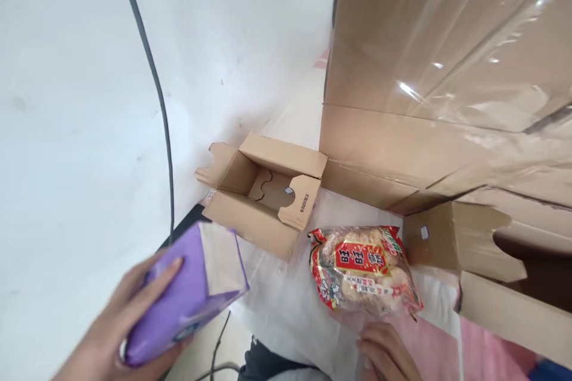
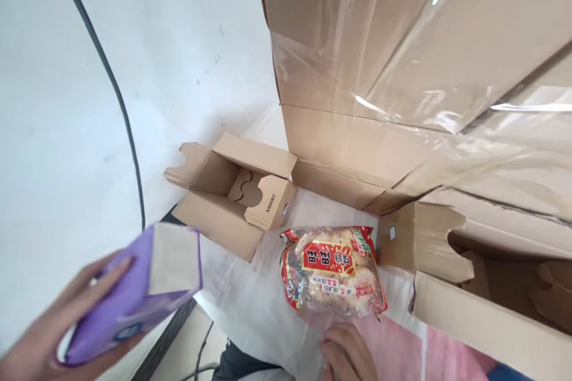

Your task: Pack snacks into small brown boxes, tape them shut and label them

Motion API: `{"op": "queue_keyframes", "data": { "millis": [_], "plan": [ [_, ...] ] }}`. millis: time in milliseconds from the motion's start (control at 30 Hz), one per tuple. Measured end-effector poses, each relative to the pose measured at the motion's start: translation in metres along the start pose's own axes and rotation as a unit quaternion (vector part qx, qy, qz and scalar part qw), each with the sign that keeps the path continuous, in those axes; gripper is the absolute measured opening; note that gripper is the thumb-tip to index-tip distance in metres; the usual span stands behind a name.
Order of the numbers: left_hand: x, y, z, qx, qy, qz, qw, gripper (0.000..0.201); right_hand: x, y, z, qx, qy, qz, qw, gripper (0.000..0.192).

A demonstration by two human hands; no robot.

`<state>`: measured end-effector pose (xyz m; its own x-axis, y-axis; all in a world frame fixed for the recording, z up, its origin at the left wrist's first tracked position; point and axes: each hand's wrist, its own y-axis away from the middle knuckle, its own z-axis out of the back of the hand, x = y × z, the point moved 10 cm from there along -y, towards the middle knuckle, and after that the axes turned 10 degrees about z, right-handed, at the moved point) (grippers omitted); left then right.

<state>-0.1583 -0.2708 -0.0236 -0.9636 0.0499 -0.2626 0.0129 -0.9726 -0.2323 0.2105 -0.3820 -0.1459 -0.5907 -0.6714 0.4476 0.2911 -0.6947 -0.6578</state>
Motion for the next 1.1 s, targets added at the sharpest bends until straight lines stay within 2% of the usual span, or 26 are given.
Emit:
{"op": "queue_keyframes", "data": {
  "millis": [33,100,167,233,300,333,400,467,500,533,600,767,867,933,1000,1067,1100],
  "plan": [
    [0.008,0.013,-0.007,0.011,0.022,-0.001,1.000,0.089,0.002,-0.002,0.000,-0.002,-0.008,-0.002,1.000,0.026],
    [0.009,0.015,-0.008,0.014,0.068,-0.014,0.998,0.076,0.006,-0.006,-0.001,-0.004,-0.023,-0.007,1.000,0.026],
    [-0.005,-0.009,0.010,-0.026,0.118,-0.039,0.992,0.075,0.009,-0.007,-0.002,-0.005,-0.033,-0.010,0.999,0.026],
    [-0.030,-0.044,0.031,-0.085,0.149,-0.093,0.981,0.080,0.012,-0.005,-0.002,-0.005,-0.037,-0.011,0.999,0.027],
    [-0.058,-0.082,0.034,-0.103,0.148,-0.160,0.970,0.073,0.012,-0.003,0.000,-0.013,-0.036,-0.013,0.999,0.028],
    [-0.071,-0.102,0.026,-0.091,0.142,-0.183,0.969,0.061,0.013,-0.002,0.001,-0.020,-0.034,-0.014,0.999,0.028],
    [-0.093,-0.138,-0.007,-0.012,0.102,-0.200,0.974,0.041,0.013,-0.001,0.005,-0.037,-0.030,-0.014,0.999,0.029],
    [-0.103,-0.161,-0.046,0.070,0.021,-0.183,0.980,0.040,0.013,-0.001,0.009,-0.052,-0.026,-0.017,0.998,0.029],
    [-0.105,-0.165,-0.058,0.088,-0.014,-0.171,0.981,0.042,0.013,-0.001,0.011,-0.056,-0.025,-0.022,0.998,0.029],
    [-0.106,-0.165,-0.064,0.089,-0.034,-0.163,0.982,0.043,0.012,-0.001,0.013,-0.059,-0.024,-0.025,0.998,0.029],
    [-0.105,-0.152,-0.059,0.055,-0.029,-0.157,0.986,0.043,0.011,-0.002,0.019,-0.064,-0.011,-0.030,0.997,0.029],
    [-0.089,-0.081,-0.041,-0.045,0.056,-0.165,0.984,0.025,0.010,-0.001,0.038,-0.102,0.082,-0.019,0.991,0.029],
    [-0.073,-0.045,-0.049,-0.086,0.121,-0.126,0.981,0.017,0.001,0.000,0.048,-0.106,0.163,-0.068,0.979,0.027],
    [-0.065,-0.031,-0.065,-0.077,0.162,-0.088,0.980,0.021,-0.010,-0.004,0.048,-0.059,0.238,-0.112,0.963,0.035],
    [-0.061,-0.024,-0.083,-0.051,0.196,-0.064,0.977,0.027,-0.023,-0.015,0.035,0.045,0.296,-0.132,0.945,0.054],
    [-0.060,-0.021,-0.094,-0.037,0.222,-0.049,0.973,0.032,-0.037,-0.027,0.016,0.150,0.318,-0.117,0.929,0.069],
    [-0.059,-0.020,-0.098,-0.034,0.232,-0.041,0.971,0.033,-0.044,-0.032,0.008,0.183,0.319,-0.103,0.924,0.071]
  ]
}}
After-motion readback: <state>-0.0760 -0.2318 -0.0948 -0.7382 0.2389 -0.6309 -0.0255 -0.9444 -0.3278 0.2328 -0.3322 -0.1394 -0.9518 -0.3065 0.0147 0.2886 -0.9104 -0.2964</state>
